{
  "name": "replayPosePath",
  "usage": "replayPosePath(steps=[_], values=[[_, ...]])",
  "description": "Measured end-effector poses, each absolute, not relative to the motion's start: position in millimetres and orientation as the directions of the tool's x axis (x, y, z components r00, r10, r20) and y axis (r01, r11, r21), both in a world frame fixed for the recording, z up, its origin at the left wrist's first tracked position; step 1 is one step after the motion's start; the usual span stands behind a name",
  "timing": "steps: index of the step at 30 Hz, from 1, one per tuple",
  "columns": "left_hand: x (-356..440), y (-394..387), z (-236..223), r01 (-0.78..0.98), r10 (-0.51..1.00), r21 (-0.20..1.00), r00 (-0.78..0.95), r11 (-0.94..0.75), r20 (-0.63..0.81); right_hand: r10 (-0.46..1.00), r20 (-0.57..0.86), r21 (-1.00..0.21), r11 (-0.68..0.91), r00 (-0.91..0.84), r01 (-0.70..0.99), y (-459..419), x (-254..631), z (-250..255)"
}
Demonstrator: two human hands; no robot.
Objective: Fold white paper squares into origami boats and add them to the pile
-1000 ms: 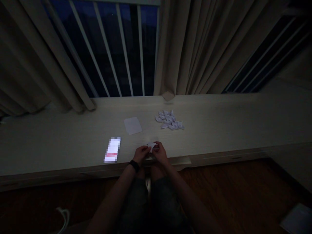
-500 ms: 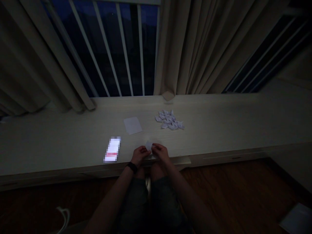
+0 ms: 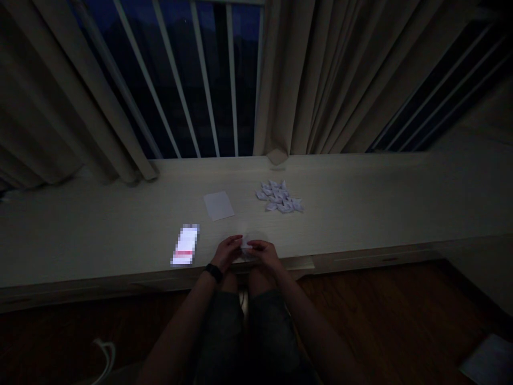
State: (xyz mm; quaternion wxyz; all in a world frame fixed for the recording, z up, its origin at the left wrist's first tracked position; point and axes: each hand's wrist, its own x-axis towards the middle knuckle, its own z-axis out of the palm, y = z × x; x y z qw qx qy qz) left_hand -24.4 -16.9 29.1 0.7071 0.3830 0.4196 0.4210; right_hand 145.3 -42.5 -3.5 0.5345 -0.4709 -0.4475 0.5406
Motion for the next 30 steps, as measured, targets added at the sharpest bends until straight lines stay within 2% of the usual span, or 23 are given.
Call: replayPosePath(steps=[5, 10, 15, 19, 22, 25, 30], values=[[-23, -11, 33, -0.018, 0.935, 0.971, 0.273, 0.238, -0.224, 1.000, 0.015, -0.993, 0.018, 0.023, -0.117, -41, 146, -1], [-24, -6, 42, 0.163, 0.910, 0.984, 0.392, 0.076, -0.135, 0.992, -0.114, -0.968, -0.097, 0.061, -0.234, -35, 146, -4], [-23, -1, 43, 0.293, 0.902, 0.954, 0.425, -0.058, -0.076, 0.985, -0.167, -0.960, -0.154, 0.037, -0.236, -32, 146, -2], [-23, 0, 47, 0.452, 0.900, 0.866, 0.435, -0.212, -0.006, 0.987, -0.153, -0.965, -0.141, 0.042, -0.219, -34, 146, 0], [-23, -2, 52, 0.484, 0.865, 0.819, 0.501, -0.309, 0.031, 0.985, -0.163, -0.958, -0.145, 0.054, -0.246, -36, 147, 0], [-22, -4, 55, 0.447, 0.835, 0.830, 0.549, -0.334, 0.039, 0.984, -0.169, -0.952, -0.148, 0.058, -0.267, -36, 147, 0], [-21, -4, 57, 0.507, 0.857, 0.796, 0.515, -0.331, 0.029, 0.983, -0.174, -0.949, -0.151, 0.060, -0.277, -35, 144, -3]])
